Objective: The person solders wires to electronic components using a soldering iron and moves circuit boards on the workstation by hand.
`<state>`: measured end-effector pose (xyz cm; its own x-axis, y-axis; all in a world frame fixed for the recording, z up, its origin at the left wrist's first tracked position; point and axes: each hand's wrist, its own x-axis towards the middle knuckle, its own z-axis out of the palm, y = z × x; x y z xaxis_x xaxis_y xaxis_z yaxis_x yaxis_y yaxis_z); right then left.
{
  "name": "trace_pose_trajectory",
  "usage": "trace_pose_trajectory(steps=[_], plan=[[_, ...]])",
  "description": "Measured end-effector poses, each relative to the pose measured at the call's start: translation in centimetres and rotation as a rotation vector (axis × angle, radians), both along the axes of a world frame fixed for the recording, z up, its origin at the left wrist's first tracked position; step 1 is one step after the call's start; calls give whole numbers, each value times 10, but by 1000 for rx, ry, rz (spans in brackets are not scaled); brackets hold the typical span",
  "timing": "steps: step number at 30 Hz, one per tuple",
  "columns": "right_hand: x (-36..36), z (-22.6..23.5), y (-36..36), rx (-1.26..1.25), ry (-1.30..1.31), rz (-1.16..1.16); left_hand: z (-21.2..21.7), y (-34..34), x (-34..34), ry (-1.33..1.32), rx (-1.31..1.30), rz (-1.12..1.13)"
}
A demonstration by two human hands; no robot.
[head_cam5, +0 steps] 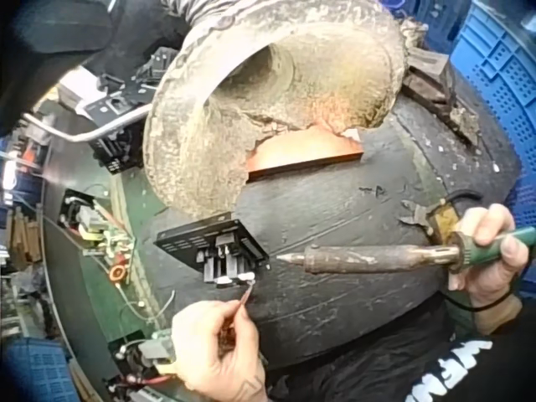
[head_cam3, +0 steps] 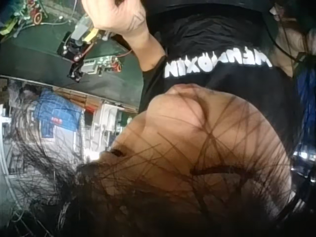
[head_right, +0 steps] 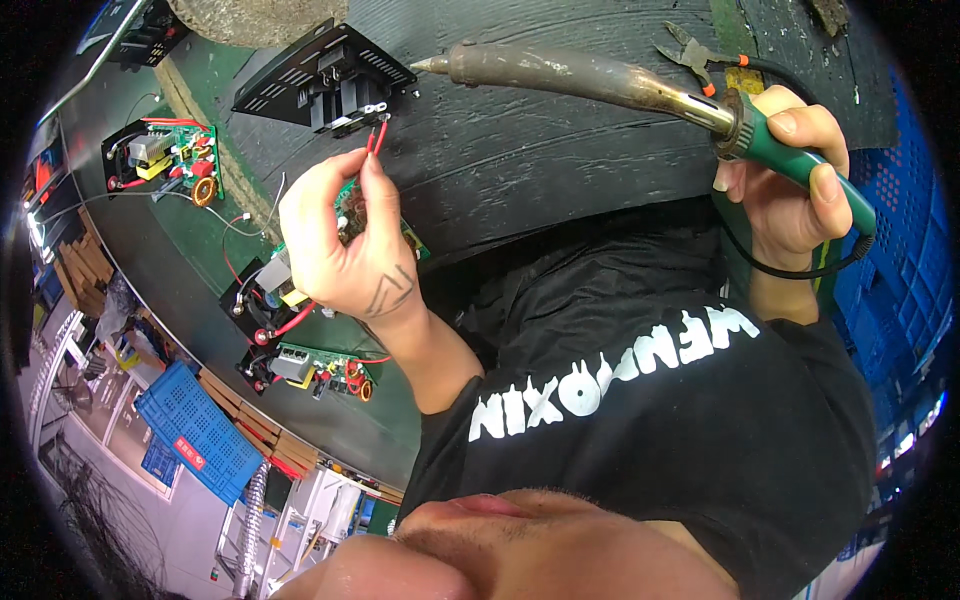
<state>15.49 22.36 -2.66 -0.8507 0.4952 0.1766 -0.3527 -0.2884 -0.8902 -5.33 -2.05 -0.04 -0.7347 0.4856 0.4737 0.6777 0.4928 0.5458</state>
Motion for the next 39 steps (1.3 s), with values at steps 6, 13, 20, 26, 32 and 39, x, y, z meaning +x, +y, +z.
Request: trace_pose_trajectory(steps=[6, 13, 20, 26, 32, 39], plan=[[-3, 1, 1, 10, -34, 25, 5, 5, -2, 197, -84, 30], [-5, 5, -5, 28, 17, 22, -4, 3, 9, 55, -82, -4], [-12, 9, -14, 53, 37, 27, 1, 6, 16, -15, -61, 86], [-17, 12, -16, 172, 72, 86, 0, 8, 18, -4, -68, 116], [-20, 13, -22, 263, 68, 109, -2, 9, 20, -1, -79, 148], [-22, 16, -26, 275, 53, 120, -4, 9, 20, 28, -66, 163]])
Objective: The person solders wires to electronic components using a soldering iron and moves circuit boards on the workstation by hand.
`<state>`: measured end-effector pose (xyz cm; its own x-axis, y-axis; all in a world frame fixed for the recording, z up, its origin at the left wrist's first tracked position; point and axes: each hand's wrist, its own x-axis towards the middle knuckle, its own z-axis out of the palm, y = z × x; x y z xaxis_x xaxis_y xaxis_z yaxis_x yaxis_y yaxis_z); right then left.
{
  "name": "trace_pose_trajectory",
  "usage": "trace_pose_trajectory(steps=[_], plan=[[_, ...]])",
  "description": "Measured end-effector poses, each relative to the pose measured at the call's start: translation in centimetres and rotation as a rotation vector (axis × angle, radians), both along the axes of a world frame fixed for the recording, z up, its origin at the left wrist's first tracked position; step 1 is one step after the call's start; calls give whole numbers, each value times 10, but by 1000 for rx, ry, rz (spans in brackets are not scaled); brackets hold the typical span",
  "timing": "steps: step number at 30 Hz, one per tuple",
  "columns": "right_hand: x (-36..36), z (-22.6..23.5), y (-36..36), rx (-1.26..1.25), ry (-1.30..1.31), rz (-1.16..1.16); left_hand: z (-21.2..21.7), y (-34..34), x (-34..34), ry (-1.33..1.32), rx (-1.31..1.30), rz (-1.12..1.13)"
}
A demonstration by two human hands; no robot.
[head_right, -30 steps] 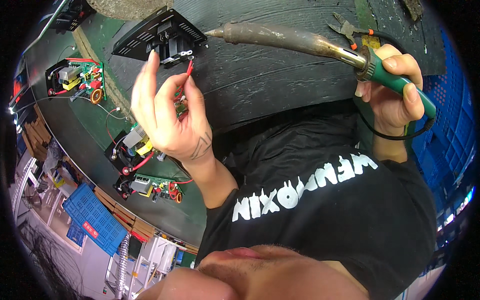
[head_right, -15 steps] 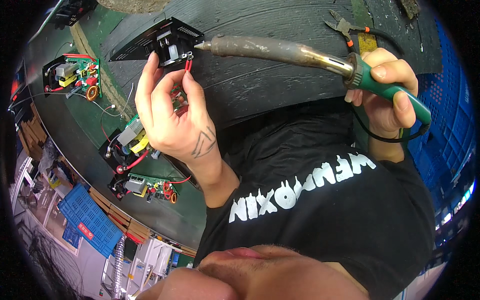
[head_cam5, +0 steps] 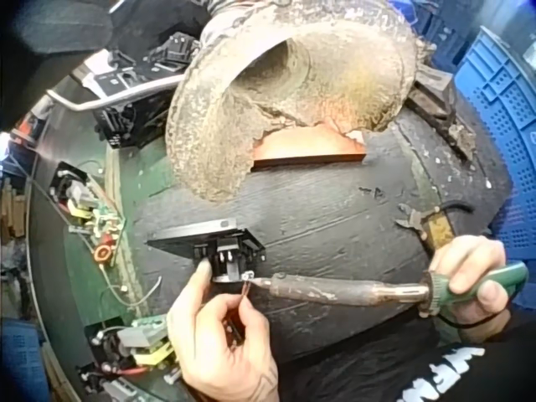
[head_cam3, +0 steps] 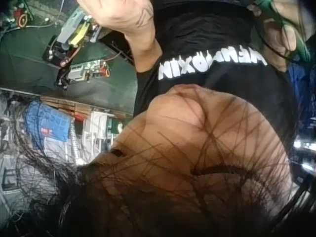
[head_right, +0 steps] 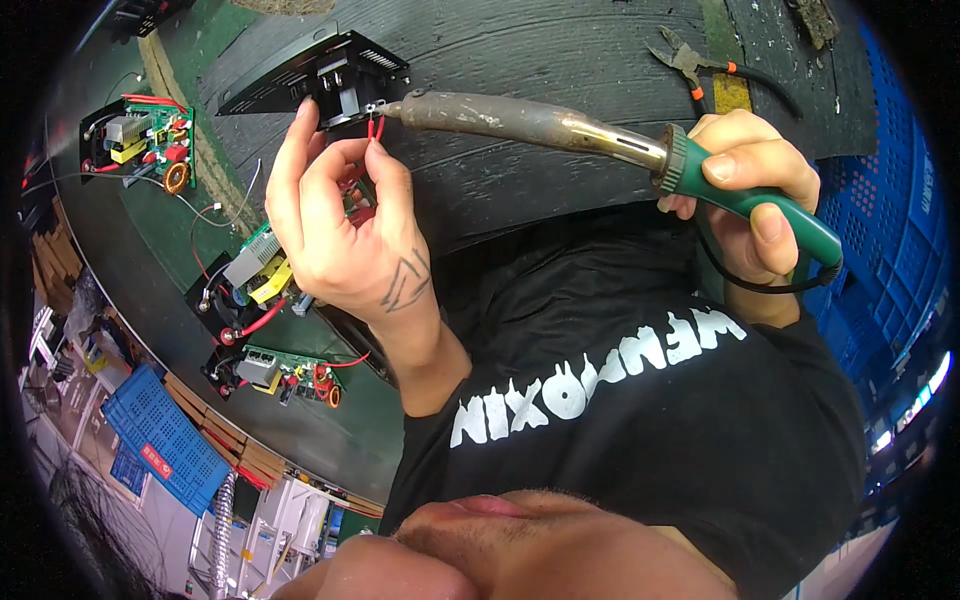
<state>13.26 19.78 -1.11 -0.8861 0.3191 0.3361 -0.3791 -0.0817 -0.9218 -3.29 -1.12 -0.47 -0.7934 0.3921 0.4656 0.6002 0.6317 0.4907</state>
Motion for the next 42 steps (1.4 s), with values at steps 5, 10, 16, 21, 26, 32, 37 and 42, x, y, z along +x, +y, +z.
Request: trace_pose_trajectory(steps=[5, 10, 16, 21, 26, 32, 37, 42], plan=[[-1, 0, 1, 27, 8, 16, 2, -1, 2, 5, -29, -4], [2, -2, 3, 27, 2, 9, -1, 0, 5, 20, -50, 13], [1, -1, 0, 32, 4, -4, -3, -3, 5, 15, -35, 8], [1, -1, 0, 37, -11, 13, -3, -2, 5, 21, -29, 6], [0, -3, -2, 14, -14, 13, -4, -3, 5, 22, -27, 1], [0, -8, -2, 2, -21, 7, -5, -2, 6, 38, -29, -3], [2, -15, -4, -79, -34, -9, -7, -3, 5, 56, -25, 4], [2, -23, -4, -199, -59, -35, -8, -2, 4, 74, -8, 0]])
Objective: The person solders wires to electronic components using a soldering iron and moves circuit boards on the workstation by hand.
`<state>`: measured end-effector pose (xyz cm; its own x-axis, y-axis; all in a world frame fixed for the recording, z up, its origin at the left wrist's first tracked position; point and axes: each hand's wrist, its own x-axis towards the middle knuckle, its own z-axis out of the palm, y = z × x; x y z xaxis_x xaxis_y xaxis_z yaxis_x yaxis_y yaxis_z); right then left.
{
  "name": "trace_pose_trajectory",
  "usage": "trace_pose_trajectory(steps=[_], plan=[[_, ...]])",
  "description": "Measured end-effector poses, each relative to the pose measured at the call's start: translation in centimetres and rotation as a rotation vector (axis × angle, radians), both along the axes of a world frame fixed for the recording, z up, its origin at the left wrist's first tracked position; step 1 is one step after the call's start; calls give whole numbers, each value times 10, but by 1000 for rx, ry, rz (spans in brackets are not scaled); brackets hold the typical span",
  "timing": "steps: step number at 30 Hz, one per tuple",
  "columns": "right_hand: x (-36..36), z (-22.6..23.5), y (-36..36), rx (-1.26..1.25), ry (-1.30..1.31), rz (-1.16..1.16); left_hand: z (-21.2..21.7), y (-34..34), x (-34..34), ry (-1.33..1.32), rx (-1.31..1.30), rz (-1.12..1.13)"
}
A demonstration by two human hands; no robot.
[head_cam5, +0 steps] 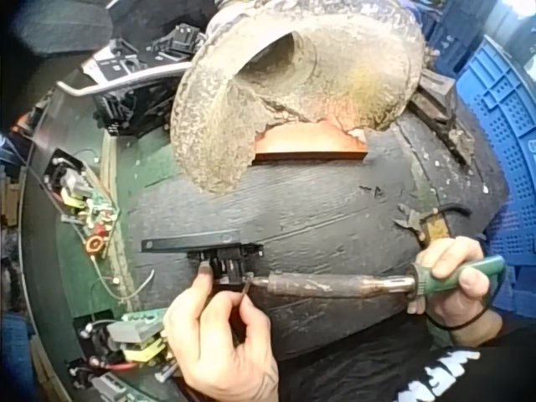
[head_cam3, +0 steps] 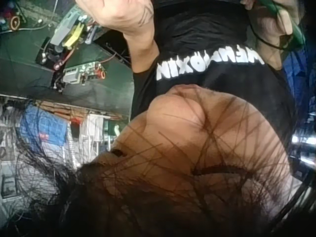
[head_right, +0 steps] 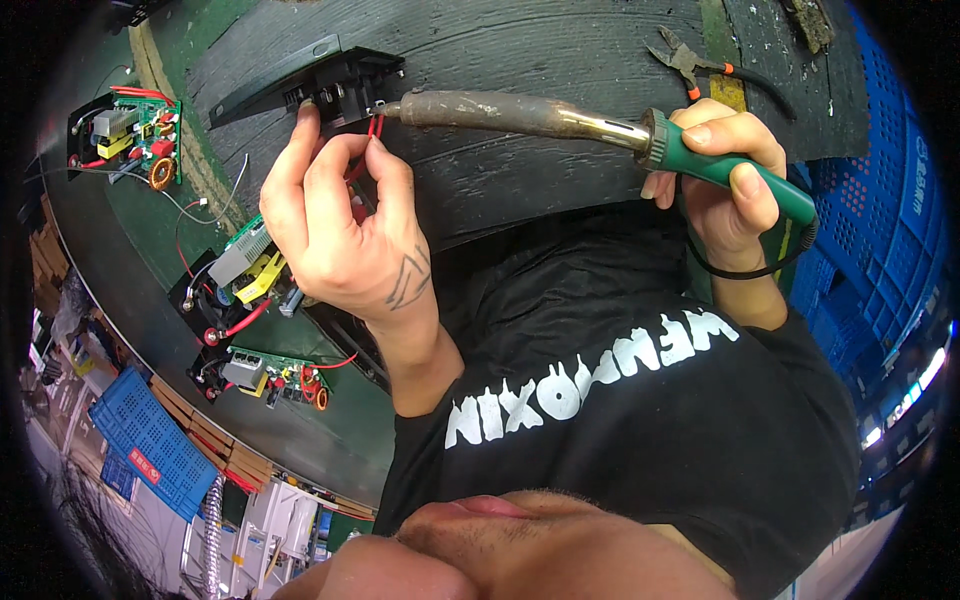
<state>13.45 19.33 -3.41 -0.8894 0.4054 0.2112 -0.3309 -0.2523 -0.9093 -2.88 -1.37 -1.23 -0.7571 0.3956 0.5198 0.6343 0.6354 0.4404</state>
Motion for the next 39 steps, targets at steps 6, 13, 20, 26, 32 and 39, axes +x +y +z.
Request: trace_pose_trajectory(steps=[6, 13, 20, 26, 32, 39], plan=[[0, -2, -1, -36, -27, -25, 0, 1, 1, -29, 13, 8], [0, -2, -1, -42, -12, -18, 2, 1, 2, -29, -11, -8], [0, -1, -1, -50, -19, -10, 1, 1, 2, -22, 21, 1], [1, -2, 0, -49, -19, -10, 1, 1, 1, -9, 34, -12], [2, 2, -3, -42, -77, -24, 2, 0, 1, 16, 6, -25], [3, 3, -2, -32, -73, -21, 1, 1, 0, 31, 14, -21]])
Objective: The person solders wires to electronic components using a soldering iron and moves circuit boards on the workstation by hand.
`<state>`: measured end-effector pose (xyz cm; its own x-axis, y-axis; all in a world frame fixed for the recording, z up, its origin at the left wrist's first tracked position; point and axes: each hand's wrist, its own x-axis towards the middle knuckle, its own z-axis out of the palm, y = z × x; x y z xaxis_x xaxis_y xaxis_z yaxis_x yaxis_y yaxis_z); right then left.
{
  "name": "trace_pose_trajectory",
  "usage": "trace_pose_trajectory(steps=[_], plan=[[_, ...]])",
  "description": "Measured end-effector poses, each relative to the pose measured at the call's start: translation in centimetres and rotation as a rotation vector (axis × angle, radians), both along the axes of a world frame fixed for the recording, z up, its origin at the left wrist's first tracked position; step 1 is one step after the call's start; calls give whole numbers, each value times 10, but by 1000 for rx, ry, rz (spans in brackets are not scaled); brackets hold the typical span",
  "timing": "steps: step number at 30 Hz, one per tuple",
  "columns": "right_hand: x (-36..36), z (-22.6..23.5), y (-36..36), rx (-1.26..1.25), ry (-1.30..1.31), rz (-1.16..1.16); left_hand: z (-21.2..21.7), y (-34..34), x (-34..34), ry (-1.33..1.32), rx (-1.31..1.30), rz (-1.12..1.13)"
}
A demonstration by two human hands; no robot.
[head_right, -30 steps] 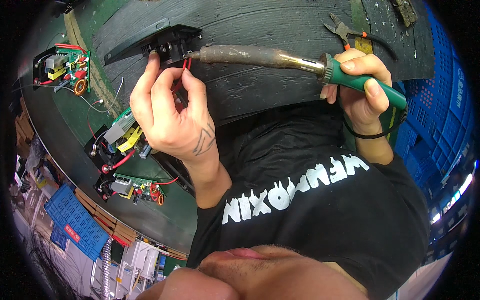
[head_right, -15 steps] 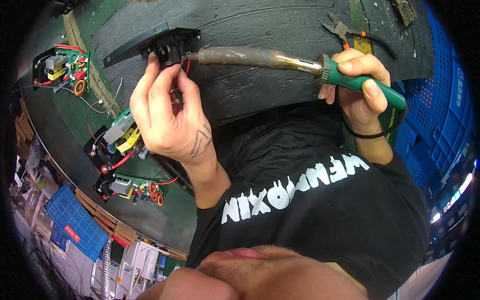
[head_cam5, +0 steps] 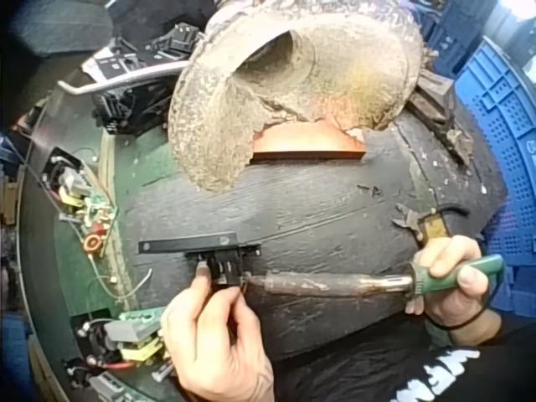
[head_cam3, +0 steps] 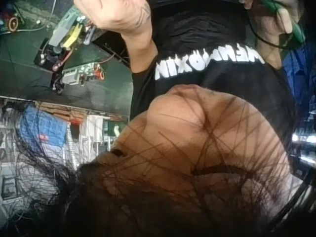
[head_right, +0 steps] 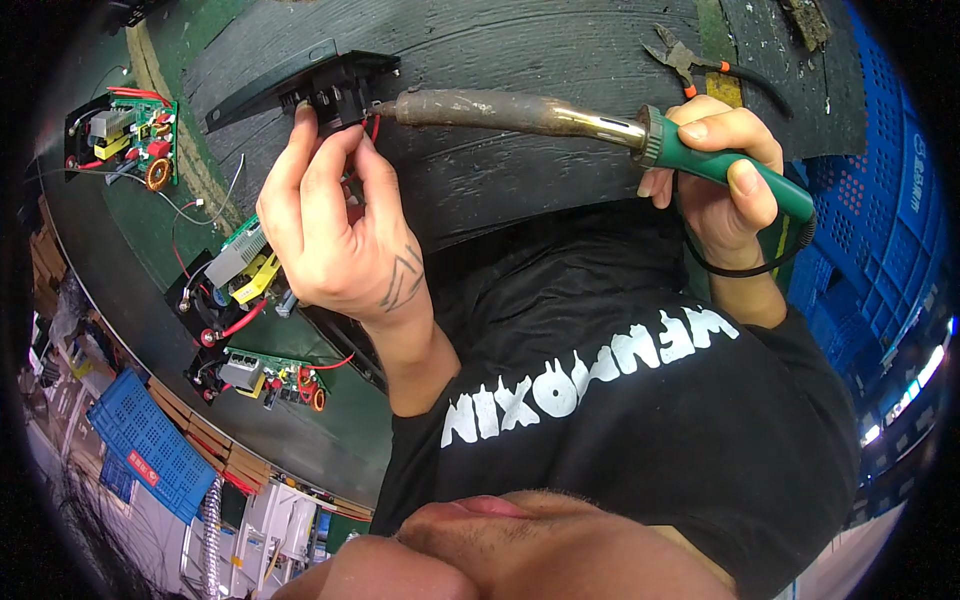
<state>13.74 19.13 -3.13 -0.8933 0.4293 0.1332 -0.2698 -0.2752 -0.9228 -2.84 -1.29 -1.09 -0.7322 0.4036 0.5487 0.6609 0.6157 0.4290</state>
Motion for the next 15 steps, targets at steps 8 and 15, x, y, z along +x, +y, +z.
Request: trace_pose_trajectory(steps=[8, 15], plan=[[2, 1, 2, -4, -1, -5, -1, 1, 1, 13, -9, 2], [4, 1, 5, 8, 1, -2, -1, 1, 0, 18, -19, 6]])
